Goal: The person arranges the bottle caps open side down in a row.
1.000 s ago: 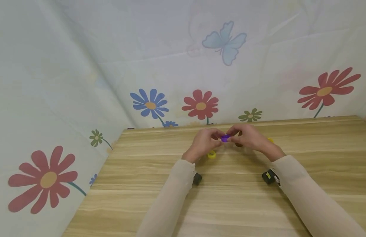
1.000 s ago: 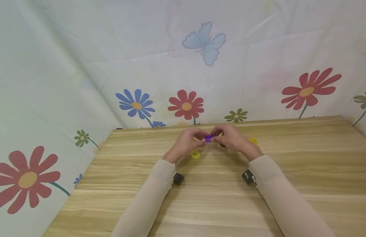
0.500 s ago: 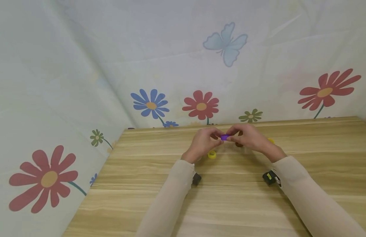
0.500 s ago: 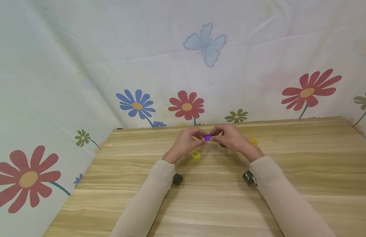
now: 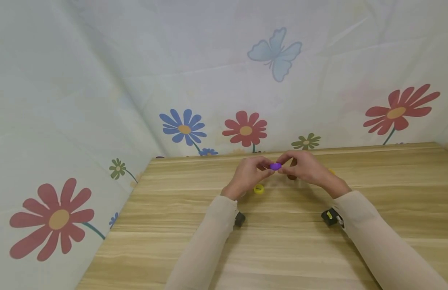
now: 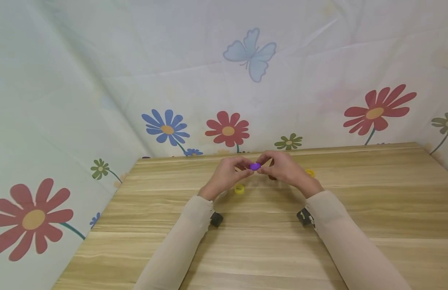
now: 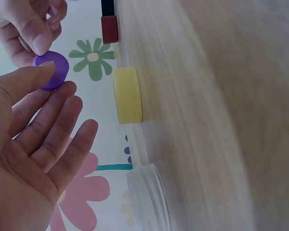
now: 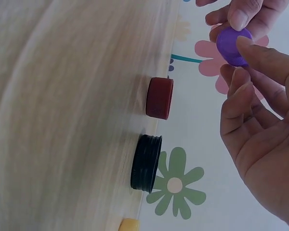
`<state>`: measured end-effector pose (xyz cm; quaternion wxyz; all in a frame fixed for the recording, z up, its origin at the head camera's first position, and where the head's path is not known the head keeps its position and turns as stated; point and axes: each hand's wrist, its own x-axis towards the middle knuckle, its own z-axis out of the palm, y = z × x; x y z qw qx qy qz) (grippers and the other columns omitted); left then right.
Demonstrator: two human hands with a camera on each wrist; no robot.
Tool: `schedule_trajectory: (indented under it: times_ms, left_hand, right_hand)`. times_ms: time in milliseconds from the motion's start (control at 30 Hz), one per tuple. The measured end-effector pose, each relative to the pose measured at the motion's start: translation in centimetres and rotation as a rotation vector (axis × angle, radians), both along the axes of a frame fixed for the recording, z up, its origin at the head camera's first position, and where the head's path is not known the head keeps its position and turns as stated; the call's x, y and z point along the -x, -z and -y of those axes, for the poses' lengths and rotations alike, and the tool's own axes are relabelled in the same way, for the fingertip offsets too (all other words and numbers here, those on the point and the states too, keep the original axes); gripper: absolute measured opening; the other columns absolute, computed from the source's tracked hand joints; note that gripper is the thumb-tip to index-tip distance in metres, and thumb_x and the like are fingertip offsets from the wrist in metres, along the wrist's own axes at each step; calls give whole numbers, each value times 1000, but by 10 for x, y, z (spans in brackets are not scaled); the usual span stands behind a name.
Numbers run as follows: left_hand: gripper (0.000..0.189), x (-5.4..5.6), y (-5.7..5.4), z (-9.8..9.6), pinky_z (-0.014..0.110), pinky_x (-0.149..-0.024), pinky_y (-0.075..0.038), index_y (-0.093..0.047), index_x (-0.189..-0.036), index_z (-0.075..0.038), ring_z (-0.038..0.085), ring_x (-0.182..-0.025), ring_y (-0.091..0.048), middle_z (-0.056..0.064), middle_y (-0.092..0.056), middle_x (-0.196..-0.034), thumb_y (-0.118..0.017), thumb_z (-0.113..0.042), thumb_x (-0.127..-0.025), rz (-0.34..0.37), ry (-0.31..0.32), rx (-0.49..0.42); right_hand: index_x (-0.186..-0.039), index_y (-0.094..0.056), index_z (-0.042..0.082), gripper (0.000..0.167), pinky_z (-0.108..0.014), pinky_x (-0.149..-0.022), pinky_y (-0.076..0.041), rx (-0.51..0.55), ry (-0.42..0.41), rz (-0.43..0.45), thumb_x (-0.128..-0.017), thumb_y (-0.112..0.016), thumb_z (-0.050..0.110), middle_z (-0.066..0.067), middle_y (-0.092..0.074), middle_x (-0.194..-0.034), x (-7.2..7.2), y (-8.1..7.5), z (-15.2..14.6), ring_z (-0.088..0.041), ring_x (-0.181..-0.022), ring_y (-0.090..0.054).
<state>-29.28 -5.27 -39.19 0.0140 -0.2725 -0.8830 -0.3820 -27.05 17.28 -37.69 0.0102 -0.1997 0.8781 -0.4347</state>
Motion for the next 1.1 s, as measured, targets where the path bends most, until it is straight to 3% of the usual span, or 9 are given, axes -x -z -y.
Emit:
schedule_trajectory:
  times_ms: [133, 567, 1100]
  left_hand:
    - [21, 0, 0, 0, 23, -89, -54, -79, -117, -13, 9, -98, -69, -7, -78, -107, -80, -22, -98, -7, 0, 6]
    - [20, -2, -2, 0, 24, -89, -54, -79, -117, -13, 10, -98, -68, -7, -77, -105, -79, -22, -99, 7, -1, 11]
    - [32, -2, -2, 0, 24, -91, -55, -73, -129, -13, 11, -98, -71, -3, -78, -112, -80, -17, -98, -18, 10, -2]
  right_hand:
    - [-117, -73, 4, 18, -35, -62, -48, -1, -2, 3, -100, -74, 12, -14, -73, -83, -1, -1, 0, -33, -72, -67]
    - [-116, -74, 4, 18, -35, -62, -50, 1, 0, -8, -100, -75, 11, -11, -73, -102, -1, 0, 0, -31, -72, -69]
    - [-118, -73, 2, 18, -33, -62, -52, 13, -3, -10, -103, -73, 12, -12, -72, -104, -1, 0, 0, -32, -74, -68]
